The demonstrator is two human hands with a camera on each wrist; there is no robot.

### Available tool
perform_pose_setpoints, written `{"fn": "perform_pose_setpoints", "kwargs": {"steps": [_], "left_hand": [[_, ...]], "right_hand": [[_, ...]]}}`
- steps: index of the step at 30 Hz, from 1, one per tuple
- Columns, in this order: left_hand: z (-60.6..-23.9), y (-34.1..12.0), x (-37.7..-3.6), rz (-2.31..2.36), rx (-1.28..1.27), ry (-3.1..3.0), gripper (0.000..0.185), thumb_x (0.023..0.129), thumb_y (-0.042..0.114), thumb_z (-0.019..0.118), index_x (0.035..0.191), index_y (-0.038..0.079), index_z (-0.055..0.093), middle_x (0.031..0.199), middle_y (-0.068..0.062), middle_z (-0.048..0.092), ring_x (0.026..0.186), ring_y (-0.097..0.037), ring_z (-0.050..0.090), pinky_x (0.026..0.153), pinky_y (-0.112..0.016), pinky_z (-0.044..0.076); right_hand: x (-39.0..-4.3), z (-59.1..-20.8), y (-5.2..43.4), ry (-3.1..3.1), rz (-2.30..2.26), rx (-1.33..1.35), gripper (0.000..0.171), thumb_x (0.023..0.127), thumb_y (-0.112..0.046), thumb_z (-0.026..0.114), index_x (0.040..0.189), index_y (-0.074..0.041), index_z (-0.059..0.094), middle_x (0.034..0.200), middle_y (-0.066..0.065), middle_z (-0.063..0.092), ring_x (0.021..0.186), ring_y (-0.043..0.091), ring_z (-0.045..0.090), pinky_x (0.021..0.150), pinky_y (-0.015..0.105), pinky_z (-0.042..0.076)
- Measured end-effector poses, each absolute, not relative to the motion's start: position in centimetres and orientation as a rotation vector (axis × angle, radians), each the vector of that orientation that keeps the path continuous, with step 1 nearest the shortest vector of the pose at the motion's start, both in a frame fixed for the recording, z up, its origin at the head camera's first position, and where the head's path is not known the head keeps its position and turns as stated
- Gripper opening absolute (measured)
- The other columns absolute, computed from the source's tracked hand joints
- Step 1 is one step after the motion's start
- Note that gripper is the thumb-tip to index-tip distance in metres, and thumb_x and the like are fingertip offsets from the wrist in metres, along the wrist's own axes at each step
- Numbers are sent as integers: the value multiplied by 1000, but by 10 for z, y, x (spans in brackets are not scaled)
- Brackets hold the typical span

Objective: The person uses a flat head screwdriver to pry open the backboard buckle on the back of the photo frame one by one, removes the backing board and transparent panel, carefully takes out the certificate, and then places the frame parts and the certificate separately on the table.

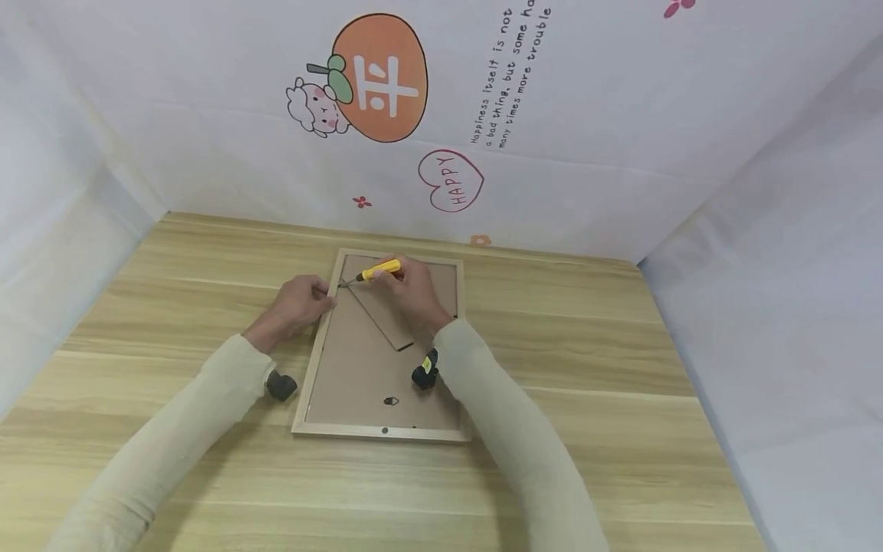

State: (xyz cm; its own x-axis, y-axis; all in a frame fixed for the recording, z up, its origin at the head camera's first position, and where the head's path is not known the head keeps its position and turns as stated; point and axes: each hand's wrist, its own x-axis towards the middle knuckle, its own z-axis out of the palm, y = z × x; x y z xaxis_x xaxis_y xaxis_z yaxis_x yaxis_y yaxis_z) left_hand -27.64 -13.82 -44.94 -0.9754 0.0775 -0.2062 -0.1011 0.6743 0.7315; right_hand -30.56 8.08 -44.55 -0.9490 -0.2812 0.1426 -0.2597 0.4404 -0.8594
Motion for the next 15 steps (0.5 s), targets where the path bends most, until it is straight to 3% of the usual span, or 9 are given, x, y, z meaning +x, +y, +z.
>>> {"fn": "perform_pose_setpoints", "kwargs": {"steps": [10,15], "left_hand": [[-448,-140,-275,1139,-4,2665,29,95,17,59,115,-4,61,109,-18,64,88,-23,61,71,-26,51],[-448,-139,-276,1151,0,2649,31,96,16,59,118,-5,59,112,-19,64,93,-26,62,75,-29,53]], "right_hand": [[-295,-420,59,2762,-1387,-626,18,97,-20,63,110,-8,67,98,5,69,79,13,56,65,19,46],[-295,-423,63,2731,-1406,-575,19,98,-20,62,112,-8,65,102,4,67,86,14,59,72,23,52]]}}
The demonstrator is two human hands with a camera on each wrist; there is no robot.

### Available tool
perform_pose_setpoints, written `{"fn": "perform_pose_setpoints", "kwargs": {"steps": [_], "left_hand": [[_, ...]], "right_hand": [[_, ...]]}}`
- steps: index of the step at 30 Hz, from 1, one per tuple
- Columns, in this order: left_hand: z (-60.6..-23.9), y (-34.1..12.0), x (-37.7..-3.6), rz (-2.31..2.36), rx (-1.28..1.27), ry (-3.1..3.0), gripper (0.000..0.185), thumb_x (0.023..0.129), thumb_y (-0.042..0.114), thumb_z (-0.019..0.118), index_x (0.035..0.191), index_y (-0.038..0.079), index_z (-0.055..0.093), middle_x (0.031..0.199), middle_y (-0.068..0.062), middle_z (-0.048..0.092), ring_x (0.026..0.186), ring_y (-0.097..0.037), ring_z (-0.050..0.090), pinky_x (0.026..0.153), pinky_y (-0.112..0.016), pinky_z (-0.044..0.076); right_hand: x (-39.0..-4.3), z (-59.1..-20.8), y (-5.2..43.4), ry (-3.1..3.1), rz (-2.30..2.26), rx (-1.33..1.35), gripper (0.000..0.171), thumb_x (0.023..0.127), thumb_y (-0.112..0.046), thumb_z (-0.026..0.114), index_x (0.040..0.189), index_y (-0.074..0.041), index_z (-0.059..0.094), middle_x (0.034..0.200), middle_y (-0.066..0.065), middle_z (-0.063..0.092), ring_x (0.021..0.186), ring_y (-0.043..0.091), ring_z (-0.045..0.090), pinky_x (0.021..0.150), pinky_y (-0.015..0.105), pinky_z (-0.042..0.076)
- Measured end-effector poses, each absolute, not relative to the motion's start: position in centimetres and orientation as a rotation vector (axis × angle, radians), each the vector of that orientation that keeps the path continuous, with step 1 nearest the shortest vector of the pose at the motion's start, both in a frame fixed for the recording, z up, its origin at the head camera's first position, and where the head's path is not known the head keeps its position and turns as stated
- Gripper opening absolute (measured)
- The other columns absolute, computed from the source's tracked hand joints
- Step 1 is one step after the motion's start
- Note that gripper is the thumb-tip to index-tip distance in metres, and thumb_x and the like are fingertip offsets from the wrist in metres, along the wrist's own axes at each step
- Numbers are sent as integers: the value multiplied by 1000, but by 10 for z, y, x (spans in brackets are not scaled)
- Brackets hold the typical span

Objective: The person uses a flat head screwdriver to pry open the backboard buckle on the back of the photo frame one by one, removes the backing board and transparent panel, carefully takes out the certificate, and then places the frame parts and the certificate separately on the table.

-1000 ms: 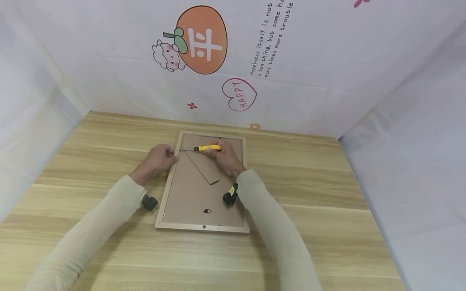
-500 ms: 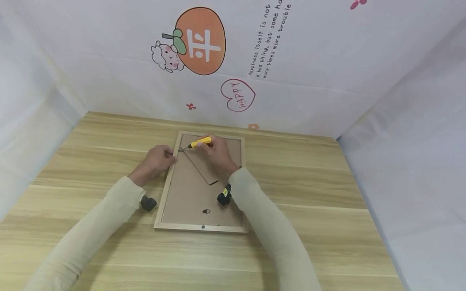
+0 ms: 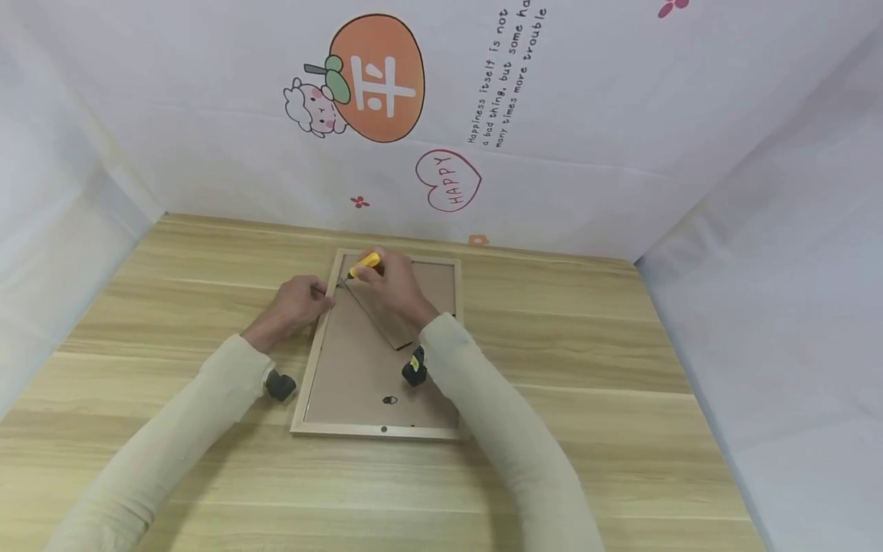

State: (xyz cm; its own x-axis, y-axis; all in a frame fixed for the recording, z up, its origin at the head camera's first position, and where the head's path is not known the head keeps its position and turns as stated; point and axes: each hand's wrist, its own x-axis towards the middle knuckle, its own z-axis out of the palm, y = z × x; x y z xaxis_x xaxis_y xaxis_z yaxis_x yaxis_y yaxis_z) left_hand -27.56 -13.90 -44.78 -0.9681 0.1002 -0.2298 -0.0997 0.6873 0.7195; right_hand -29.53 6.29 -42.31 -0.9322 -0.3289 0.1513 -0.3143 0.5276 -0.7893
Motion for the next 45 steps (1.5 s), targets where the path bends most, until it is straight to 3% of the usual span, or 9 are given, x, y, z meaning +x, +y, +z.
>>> {"fn": "perform_pose_setpoints", "kwargs": {"steps": [4,11,20,27,34,45], "left_hand": [[-450,-137,-276,1165,-6,2647,30,96,15,59,117,-6,60,112,-20,64,94,-26,63,77,-29,54],[-449,-134,-275,1181,-13,2636,28,96,14,59,116,-5,61,108,-18,64,89,-24,62,71,-25,52],[-450,-136,-276,1170,-5,2671,27,96,15,60,115,-5,61,108,-19,65,89,-24,62,71,-26,52],[-448,-137,-274,1135,24,2672,28,96,15,60,116,-5,59,108,-19,64,86,-24,63,68,-25,52],[-448,-138,-276,1109,13,2718,28,95,15,59,114,-5,61,106,-19,66,84,-23,62,66,-24,50],[-448,-139,-276,1111,-6,2735,27,94,15,60,111,-5,61,102,-17,64,77,-20,60,61,-22,47]], "right_hand": [[-301,-443,80,2622,-1533,-434,23,99,-21,60,117,-6,62,111,6,63,94,14,58,79,24,52],[-300,-464,90,2078,-1997,-140,28,99,-5,55,126,4,54,126,16,57,115,21,61,96,26,54],[-294,-429,69,2742,-1374,-484,23,98,-23,61,116,-10,63,107,5,66,91,15,58,76,25,51],[-293,-414,52,2779,-1315,-591,20,99,-18,60,114,-7,63,101,8,69,83,13,59,67,20,48],[-288,-405,31,2890,-1154,-680,17,99,-18,59,111,-6,63,89,6,65,73,13,51,60,18,40],[-284,-396,13,2939,-987,-683,18,100,-20,58,114,-8,62,91,4,65,72,13,53,57,17,41]]}}
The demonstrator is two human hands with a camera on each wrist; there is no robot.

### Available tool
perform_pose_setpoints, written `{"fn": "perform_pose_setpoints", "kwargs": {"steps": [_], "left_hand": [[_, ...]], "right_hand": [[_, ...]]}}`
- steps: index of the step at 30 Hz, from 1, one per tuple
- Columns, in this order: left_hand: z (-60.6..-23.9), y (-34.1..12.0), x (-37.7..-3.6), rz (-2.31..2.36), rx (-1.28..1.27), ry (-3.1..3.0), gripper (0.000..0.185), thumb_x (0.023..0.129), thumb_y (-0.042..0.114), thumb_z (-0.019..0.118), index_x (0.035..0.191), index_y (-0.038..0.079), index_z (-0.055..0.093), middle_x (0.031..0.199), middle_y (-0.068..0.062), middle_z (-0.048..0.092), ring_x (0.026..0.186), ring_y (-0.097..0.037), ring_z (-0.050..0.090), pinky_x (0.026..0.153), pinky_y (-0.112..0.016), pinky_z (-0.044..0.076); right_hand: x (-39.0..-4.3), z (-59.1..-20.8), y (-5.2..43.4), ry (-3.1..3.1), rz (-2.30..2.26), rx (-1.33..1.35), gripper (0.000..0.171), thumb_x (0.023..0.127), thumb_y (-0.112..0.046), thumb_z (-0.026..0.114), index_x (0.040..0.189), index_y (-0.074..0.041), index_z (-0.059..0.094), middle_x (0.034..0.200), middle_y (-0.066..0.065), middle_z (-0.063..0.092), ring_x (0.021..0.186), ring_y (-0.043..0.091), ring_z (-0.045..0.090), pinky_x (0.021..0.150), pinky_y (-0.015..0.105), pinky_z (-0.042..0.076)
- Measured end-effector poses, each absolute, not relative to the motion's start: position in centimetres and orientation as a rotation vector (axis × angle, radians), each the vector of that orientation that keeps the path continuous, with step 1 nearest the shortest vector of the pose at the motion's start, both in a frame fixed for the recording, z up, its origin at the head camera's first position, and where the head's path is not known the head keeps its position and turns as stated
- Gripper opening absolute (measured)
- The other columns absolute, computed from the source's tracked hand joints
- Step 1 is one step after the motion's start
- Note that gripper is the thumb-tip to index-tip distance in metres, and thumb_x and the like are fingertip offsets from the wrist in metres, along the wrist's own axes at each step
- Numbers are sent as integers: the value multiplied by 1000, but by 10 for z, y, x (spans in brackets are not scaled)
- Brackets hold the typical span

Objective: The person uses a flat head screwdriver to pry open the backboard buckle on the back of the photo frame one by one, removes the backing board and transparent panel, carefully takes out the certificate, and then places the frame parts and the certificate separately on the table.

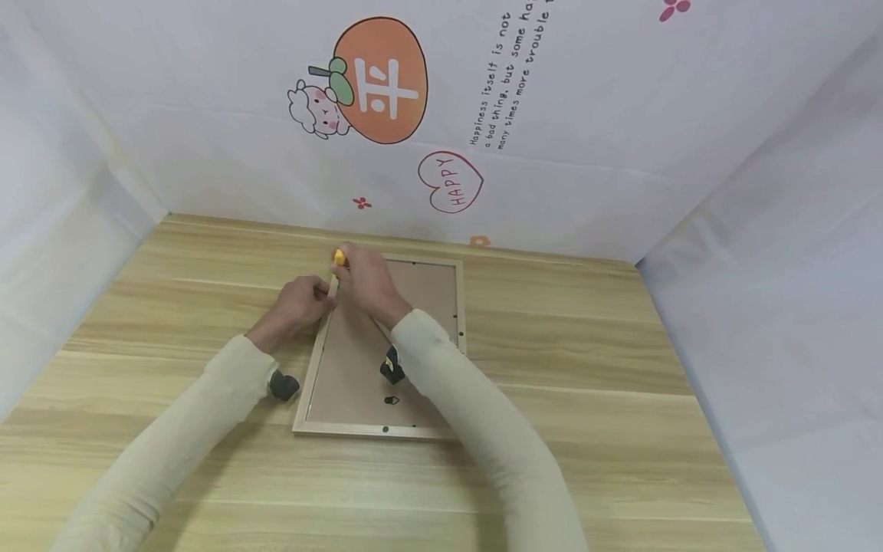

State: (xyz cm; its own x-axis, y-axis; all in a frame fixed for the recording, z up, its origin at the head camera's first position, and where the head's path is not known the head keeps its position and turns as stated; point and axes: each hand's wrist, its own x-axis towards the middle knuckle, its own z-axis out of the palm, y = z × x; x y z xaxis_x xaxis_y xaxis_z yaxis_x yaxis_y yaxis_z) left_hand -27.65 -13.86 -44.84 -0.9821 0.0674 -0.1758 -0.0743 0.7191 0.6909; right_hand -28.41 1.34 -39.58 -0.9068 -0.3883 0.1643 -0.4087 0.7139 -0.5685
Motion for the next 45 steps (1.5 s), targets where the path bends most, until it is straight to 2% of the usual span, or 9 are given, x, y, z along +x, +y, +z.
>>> {"fn": "perform_pose_setpoints", "kwargs": {"steps": [6,13,18,26,33,38,41,43,45], "left_hand": [[-449,-135,-277,1104,19,2740,27,93,15,59,111,-6,62,99,-16,65,78,-20,60,61,-22,47],[-448,-130,-277,1006,42,2781,20,94,15,56,89,-3,66,67,-5,60,55,-12,51,47,-20,39],[-446,-130,-274,1019,29,2775,22,95,14,57,99,-4,68,81,-11,68,61,-13,54,50,-19,42],[-446,-136,-269,1084,-5,2739,24,94,15,58,100,-3,72,94,-17,72,70,-17,59,55,-20,46],[-447,-139,-260,1192,-68,2628,26,95,16,56,108,-2,69,104,-16,66,84,-20,58,63,-22,48],[-450,-138,-253,1292,-98,2553,24,93,13,57,107,-3,70,105,-19,67,80,-20,65,63,-23,55],[-449,-140,-249,1328,-81,2508,20,93,10,58,101,-4,69,106,-21,67,81,-22,70,67,-27,60],[-447,-142,-248,1329,-68,2478,16,94,10,59,87,-2,67,97,-15,67,79,-20,70,69,-27,61],[-443,-147,-249,1340,-67,2438,26,96,11,59,71,3,57,79,-6,60,71,-15,65,67,-25,60]], "right_hand": [[-284,-396,22,-2858,1012,692,17,100,-19,58,112,-8,62,92,5,65,75,13,53,61,19,43],[-285,-404,45,-2865,1104,646,27,100,-22,57,121,-6,62,89,6,62,73,14,50,60,21,41],[-284,-407,65,-2843,1163,565,28,97,-25,63,120,-8,67,93,5,65,75,15,52,61,22,43],[-276,-412,93,-2820,1282,381,23,91,-23,72,111,-11,73,104,5,71,86,16,62,67,23,51],[-271,-419,112,-2797,1493,277,27,87,-19,76,112,-7,74,109,9,73,84,13,61,68,18,51],[-265,-423,122,-2834,1441,271,28,86,-17,77,111,-7,74,111,11,73,86,16,60,68,19,51],[-260,-425,127,-2874,1423,253,26,85,-17,78,109,-8,75,112,9,72,92,18,63,72,22,53],[-257,-426,130,-2893,1433,246,26,85,-18,78,109,-8,75,113,9,71,95,18,63,74,23,54],[-254,-426,132,-2900,1463,242,26,85,-19,78,109,-9,75,113,9,71,95,18,63,75,23,55]]}}
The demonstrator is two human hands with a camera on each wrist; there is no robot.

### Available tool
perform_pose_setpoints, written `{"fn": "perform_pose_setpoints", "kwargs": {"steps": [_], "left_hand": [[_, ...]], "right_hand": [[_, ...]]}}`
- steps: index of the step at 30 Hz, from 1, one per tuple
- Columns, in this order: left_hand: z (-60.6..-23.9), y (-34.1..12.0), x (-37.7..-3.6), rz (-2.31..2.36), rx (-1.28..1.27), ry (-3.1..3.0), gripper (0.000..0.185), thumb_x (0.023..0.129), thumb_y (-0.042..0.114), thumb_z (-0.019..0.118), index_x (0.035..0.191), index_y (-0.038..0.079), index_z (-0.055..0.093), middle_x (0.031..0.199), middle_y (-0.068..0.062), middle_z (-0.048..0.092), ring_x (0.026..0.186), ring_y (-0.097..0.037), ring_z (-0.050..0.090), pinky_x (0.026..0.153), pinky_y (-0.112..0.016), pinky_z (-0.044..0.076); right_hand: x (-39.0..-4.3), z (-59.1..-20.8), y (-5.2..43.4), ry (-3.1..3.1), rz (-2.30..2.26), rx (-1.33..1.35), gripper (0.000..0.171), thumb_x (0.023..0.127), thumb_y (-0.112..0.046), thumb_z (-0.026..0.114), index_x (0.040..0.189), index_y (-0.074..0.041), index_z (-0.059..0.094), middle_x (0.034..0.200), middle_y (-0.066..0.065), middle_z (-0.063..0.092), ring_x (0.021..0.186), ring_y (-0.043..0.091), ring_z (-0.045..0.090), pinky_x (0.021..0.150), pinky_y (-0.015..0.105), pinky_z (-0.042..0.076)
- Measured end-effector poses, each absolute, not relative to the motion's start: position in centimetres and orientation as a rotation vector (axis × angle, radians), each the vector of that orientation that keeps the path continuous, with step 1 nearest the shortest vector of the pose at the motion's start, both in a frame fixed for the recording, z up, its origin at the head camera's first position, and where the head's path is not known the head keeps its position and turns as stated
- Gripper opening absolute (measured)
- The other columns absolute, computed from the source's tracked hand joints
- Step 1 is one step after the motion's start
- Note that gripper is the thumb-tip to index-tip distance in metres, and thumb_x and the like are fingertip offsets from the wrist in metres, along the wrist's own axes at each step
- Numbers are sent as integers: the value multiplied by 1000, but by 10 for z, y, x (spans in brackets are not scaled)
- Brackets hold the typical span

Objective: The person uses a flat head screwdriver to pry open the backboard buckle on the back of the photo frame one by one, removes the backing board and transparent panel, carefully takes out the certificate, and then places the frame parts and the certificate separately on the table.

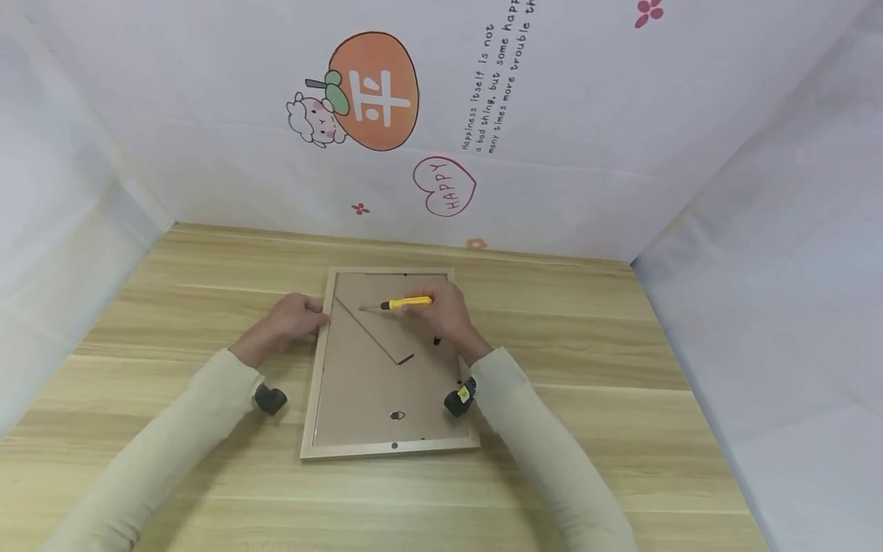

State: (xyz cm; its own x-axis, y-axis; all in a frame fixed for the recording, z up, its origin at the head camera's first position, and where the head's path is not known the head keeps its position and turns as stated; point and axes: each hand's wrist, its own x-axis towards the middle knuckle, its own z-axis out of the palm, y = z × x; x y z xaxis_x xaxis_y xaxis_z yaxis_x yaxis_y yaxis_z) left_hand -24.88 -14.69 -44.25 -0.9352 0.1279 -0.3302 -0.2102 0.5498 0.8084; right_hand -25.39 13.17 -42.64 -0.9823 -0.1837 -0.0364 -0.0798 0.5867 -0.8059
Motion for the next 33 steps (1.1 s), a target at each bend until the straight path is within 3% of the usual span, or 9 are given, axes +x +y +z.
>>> {"fn": "perform_pose_setpoints", "kwargs": {"steps": [3,9,14,16,19,21,24,27,33], "left_hand": [[-436,-152,-256,1298,-62,2441,36,98,17,59,65,8,46,65,3,45,58,-9,48,56,-22,49],[-427,-156,-278,1267,-72,2484,23,99,22,57,99,-1,59,87,-3,55,65,-10,51,61,-23,43],[-428,-149,-297,1236,-93,2499,37,98,23,56,67,10,42,55,5,38,49,-10,36,46,-25,32],[-428,-146,-304,1195,-87,2541,39,97,23,56,64,13,37,54,5,34,48,-10,34,46,-25,30],[-427,-142,-313,1078,4,2671,29,97,22,55,74,5,51,71,-6,55,59,-18,47,56,-30,45],[-425,-140,-320,989,96,2753,25,96,21,54,96,-3,61,99,-18,65,80,-26,59,74,-38,54],[-423,-137,-329,889,226,2809,42,97,21,54,130,-5,57,133,-25,58,117,-37,56,99,-50,49],[-424,-134,-337,866,275,2806,41,96,20,55,130,-4,59,131,-23,60,120,-37,56,100,-49,49],[-433,-138,-343,995,247,2747,25,94,14,59,110,-4,67,111,-21,65,95,-28,58,79,-35,50]], "right_hand": [[-250,-427,137,2671,-1397,-219,26,85,-19,78,109,-8,75,112,9,72,92,17,63,73,22,54],[-246,-431,145,2644,-1450,-203,24,86,-19,77,107,-9,75,107,8,74,85,16,60,69,21,52],[-243,-434,149,2625,-1478,-205,22,87,-18,76,107,-9,75,104,8,73,83,16,57,67,21,50],[-241,-435,149,2615,-1488,-209,22,87,-17,76,107,-8,75,103,8,73,81,16,56,65,21,48],[-240,-437,149,2609,-1494,-220,23,86,-17,76,108,-8,75,102,8,72,78,16,54,62,21,47],[-238,-437,149,2608,-1500,-225,23,86,-18,76,108,-9,75,102,8,72,78,15,54,61,20,46],[-237,-437,149,2600,-1514,-225,24,86,-18,77,108,-9,75,102,8,72,78,16,54,61,21,46],[-237,-437,149,2593,-1524,-216,24,86,-19,77,107,-9,75,102,7,73,78,16,55,61,21,46],[-237,-437,150,2602,-1514,-226,26,86,-20,77,108,-9,75,100,7,73,73,14,53,57,20,43]]}}
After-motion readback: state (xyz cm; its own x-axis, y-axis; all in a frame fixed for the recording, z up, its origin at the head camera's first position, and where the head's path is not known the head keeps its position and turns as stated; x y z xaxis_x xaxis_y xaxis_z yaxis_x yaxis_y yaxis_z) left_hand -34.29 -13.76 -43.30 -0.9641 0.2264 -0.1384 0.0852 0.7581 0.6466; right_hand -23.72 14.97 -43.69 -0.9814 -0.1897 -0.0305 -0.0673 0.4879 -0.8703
